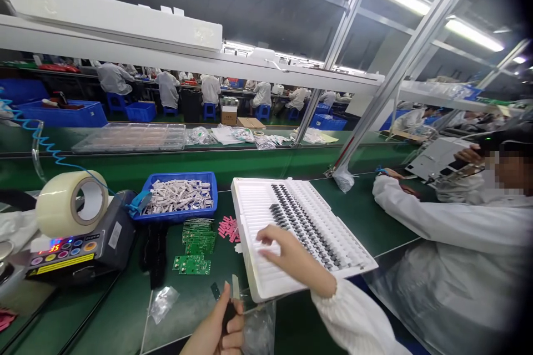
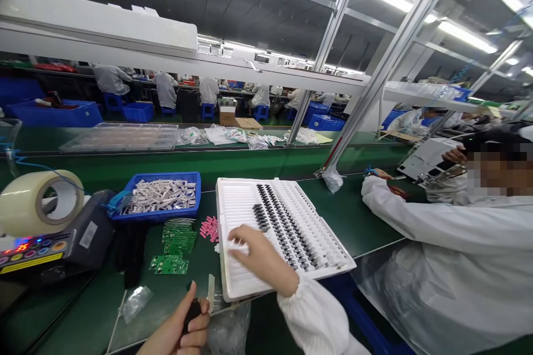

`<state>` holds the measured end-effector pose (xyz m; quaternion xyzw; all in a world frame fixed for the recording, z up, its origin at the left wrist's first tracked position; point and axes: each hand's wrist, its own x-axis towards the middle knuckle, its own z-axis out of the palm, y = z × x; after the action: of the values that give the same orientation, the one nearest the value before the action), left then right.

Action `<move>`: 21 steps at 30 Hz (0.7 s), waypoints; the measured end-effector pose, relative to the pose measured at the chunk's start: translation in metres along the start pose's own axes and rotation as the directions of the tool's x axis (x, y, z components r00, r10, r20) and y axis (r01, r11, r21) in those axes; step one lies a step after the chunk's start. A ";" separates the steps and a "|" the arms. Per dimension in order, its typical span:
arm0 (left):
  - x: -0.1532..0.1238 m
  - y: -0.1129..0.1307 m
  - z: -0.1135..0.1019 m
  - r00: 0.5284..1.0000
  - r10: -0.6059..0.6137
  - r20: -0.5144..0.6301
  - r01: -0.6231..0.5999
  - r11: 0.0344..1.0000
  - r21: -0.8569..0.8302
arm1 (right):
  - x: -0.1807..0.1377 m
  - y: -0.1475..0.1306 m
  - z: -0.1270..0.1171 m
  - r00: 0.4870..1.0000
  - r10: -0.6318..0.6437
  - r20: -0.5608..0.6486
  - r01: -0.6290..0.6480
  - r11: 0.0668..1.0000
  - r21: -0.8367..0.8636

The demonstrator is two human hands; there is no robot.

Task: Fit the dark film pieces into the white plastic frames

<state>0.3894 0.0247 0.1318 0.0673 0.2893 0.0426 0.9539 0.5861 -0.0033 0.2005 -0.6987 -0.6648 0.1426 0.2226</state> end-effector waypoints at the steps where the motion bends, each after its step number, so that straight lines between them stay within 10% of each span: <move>1: -0.001 0.001 -0.001 1.000 0.003 -0.028 -0.005 0.999 -0.047 | 0.003 0.016 -0.008 0.998 0.039 -0.051 -0.042 0.998 -0.052; 8: -0.004 0.002 0.001 0.993 -0.015 -0.117 -0.006 0.984 -0.180 | 0.007 0.090 -0.016 0.992 0.095 -0.079 -0.116 0.941 -0.317; 21: -0.011 0.002 0.000 0.989 0.043 -0.140 -0.055 0.995 -0.079 | 0.020 0.085 -0.019 0.998 0.025 -0.050 -0.043 0.914 -0.403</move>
<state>0.3801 0.0257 0.1383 0.0318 0.3511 0.0826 0.9322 0.6703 0.0123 0.1764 -0.7441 -0.6625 -0.0092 0.0853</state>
